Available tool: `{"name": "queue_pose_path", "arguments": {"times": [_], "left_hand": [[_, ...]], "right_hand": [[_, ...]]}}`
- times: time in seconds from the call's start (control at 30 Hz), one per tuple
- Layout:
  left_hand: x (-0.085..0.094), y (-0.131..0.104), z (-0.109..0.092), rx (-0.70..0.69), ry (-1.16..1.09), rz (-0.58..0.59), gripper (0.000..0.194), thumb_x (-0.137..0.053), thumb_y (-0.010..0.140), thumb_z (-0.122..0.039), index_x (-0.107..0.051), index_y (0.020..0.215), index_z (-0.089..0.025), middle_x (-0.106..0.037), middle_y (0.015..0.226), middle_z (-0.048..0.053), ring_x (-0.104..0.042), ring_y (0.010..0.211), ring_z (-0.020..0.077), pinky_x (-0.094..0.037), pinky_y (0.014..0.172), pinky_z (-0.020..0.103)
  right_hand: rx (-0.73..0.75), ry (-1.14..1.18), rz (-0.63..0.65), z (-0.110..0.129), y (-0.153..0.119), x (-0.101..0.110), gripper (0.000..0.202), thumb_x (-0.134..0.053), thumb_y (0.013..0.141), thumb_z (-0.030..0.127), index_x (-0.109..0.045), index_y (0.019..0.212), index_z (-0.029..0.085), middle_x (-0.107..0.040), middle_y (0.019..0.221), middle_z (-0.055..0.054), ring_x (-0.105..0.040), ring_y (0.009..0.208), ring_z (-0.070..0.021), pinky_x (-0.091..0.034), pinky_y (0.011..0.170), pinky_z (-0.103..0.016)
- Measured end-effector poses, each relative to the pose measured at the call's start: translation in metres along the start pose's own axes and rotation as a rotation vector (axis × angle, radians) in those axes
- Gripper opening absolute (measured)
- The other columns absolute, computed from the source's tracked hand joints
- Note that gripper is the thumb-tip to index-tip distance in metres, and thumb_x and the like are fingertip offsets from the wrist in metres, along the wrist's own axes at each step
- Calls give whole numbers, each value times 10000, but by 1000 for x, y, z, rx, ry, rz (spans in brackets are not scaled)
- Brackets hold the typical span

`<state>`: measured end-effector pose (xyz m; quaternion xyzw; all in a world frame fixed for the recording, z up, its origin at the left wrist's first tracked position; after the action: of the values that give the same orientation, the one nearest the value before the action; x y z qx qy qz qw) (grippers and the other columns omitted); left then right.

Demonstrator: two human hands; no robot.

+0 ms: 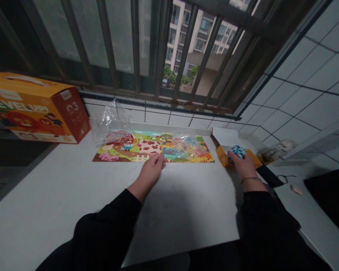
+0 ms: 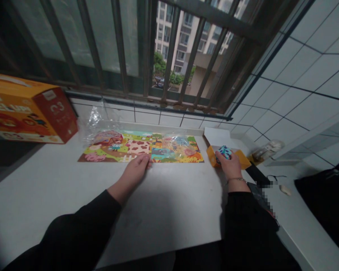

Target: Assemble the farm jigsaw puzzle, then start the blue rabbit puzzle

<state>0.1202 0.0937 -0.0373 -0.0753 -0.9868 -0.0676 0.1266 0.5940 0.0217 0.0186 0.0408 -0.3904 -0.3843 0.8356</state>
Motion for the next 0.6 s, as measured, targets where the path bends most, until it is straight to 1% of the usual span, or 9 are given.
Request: {"name": "queue_pose_path", "arguments": {"times": [0.03,0.1,0.17,0.2,0.27,0.33,0.43,0.5,0.6], "left_hand": [[0,0,0,-5,3,-1,429,-502,1025,-608,-661,856,-246,-724,802,42,-672,762,239,-500,748,361],[0,0,-2,-13,5,-3,422,-502,1035,-591,-666,853,-247,-723,805,40,-670,766,239,-493,752,362],[0,0,-3,-21,2,-2,418,-507,1042,-579,-674,848,-249,-715,797,37,-667,766,240,-491,754,362],[0,0,-5,-25,-1,-2,415,-517,1042,-576,-676,841,-249,-709,791,35,-662,766,240,-491,756,361],[2,0,-8,-36,-10,-6,405,-554,1033,-574,-673,820,-250,-691,777,31,-646,769,240,-498,769,362],[5,-1,-11,-43,-35,-21,395,-575,1029,-586,-684,856,-248,-692,806,35,-645,797,242,-521,803,367],[15,-2,-13,-45,-110,-57,442,-503,1067,-632,-703,1050,-238,-759,1032,80,-709,987,258,-572,920,384],[20,-3,-11,-40,-161,-76,504,-438,1093,-659,-692,1145,-227,-771,1182,116,-726,1128,268,-581,1013,399],[22,-2,-1,-12,-222,-76,554,-411,1107,-682,-696,1170,-211,-782,1241,145,-740,1188,280,-586,1073,426]], "right_hand": [[16,-8,-23,4,-1,2,486,-770,743,700,-680,802,226,-673,841,-76,-624,902,-304,-548,911,-479],[54,-26,-121,17,-9,8,473,-798,731,648,-695,877,210,-684,985,-126,-625,1033,-340,-540,1022,-524],[121,-23,-202,41,-27,7,478,-826,740,588,-723,982,189,-661,1165,-183,-611,1169,-363,-505,1131,-537],[164,-7,-192,57,-39,-1,462,-829,758,572,-737,1010,195,-644,1218,-186,-613,1203,-356,-496,1164,-519],[365,99,-56,104,-72,-30,411,-828,819,517,-763,1083,210,-612,1285,-173,-623,1269,-351,-500,1195,-526],[522,184,84,153,-111,-64,356,-873,815,454,-774,1086,245,-569,1350,-153,-607,1339,-360,-512,1207,-564],[650,256,281,212,-165,-118,323,-894,827,361,-777,1112,267,-521,1427,-150,-545,1453,-375,-497,1242,-586],[679,295,391,236,-190,-146,376,-885,838,334,-758,1184,265,-523,1441,-155,-554,1445,-366,-512,1238,-572],[706,313,503,246,-208,-170,545,-878,826,301,-672,1329,261,-589,1392,-149,-594,1388,-356,-541,1206,-576]]}}
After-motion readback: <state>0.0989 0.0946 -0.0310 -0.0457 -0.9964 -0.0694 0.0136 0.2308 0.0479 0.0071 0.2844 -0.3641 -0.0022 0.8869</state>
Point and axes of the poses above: each hand's wrist, its own y-axis towards the middle knuckle, its own x-axis out of the back of the hand, z = x × y, the point moved 8 cm from there along y, towards the middle knuckle
